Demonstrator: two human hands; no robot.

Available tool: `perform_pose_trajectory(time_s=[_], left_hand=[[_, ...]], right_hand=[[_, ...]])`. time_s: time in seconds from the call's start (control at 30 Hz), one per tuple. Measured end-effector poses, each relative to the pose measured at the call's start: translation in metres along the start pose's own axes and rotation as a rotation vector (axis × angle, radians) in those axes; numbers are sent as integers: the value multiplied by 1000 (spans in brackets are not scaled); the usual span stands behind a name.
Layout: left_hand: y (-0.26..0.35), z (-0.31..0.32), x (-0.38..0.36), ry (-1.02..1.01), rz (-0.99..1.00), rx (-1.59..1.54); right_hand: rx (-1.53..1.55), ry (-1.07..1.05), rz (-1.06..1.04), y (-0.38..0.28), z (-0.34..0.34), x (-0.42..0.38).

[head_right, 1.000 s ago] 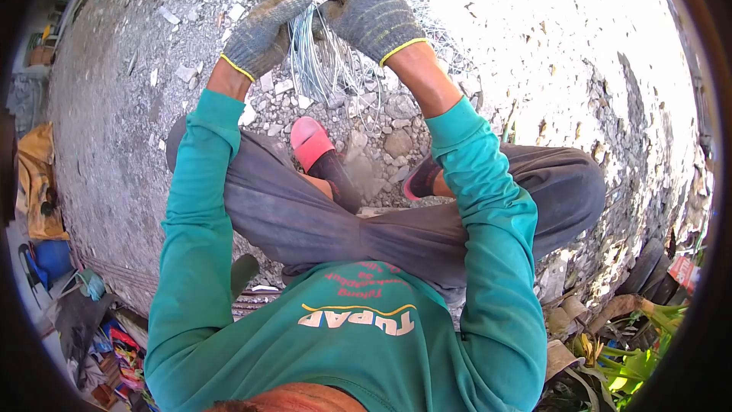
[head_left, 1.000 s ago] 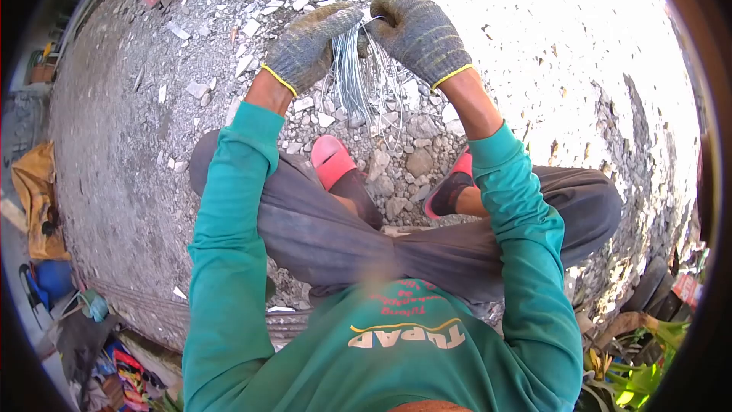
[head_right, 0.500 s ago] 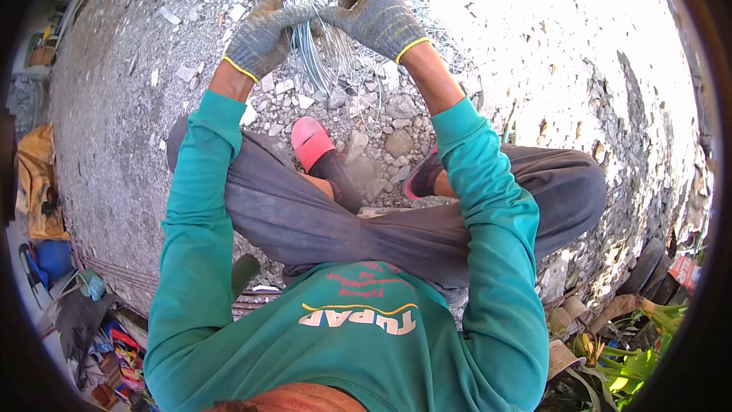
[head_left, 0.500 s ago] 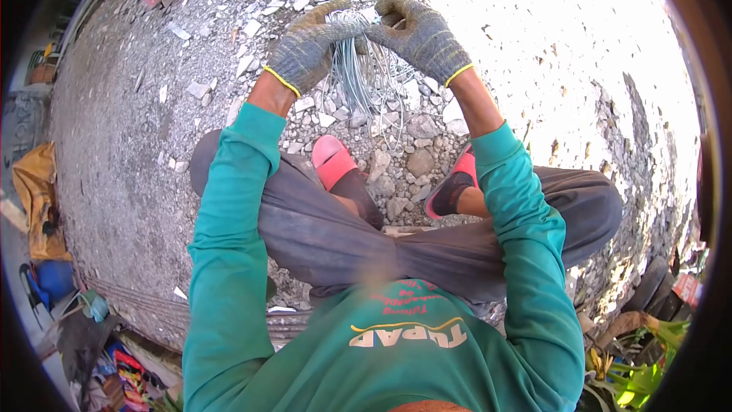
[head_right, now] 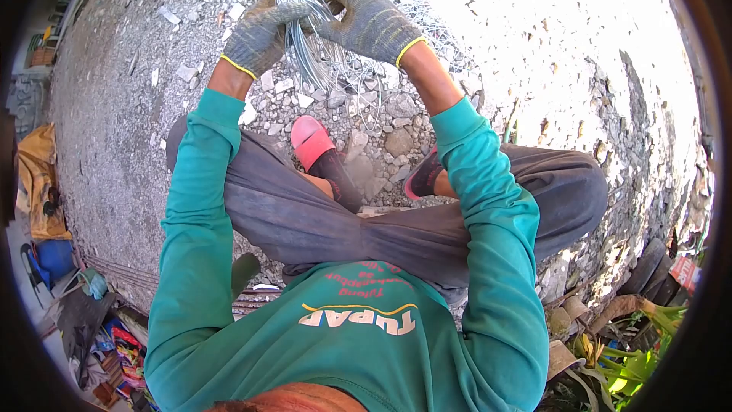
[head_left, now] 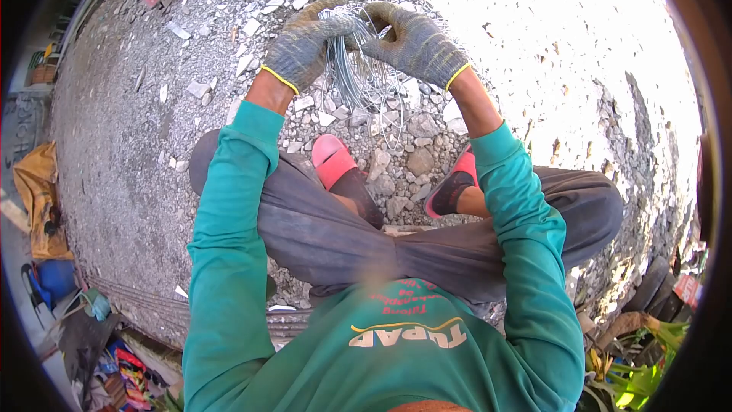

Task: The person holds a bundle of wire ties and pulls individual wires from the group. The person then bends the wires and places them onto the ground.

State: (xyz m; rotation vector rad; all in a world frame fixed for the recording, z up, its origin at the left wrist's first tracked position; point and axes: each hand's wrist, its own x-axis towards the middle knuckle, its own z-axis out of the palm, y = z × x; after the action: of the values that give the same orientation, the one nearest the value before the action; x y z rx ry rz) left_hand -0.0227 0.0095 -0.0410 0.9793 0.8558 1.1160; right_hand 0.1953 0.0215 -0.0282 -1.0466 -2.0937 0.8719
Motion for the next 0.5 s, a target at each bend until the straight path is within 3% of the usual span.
perform_pose_trajectory(time_s=[0.23,0.3,0.43,0.5], left_hand=[[2,10,3,-52,11,104],[3,13,2,-130,0,90],[6,19,-4,-121,-57,194],[-1,25,-2,10,57,425]], right_hand=[[-291,265,-195,16,20,-2],[-141,-88,25,-2,6,-6],[5,-147,5,24,22,-3],[-74,15,192,15,32,-7]])
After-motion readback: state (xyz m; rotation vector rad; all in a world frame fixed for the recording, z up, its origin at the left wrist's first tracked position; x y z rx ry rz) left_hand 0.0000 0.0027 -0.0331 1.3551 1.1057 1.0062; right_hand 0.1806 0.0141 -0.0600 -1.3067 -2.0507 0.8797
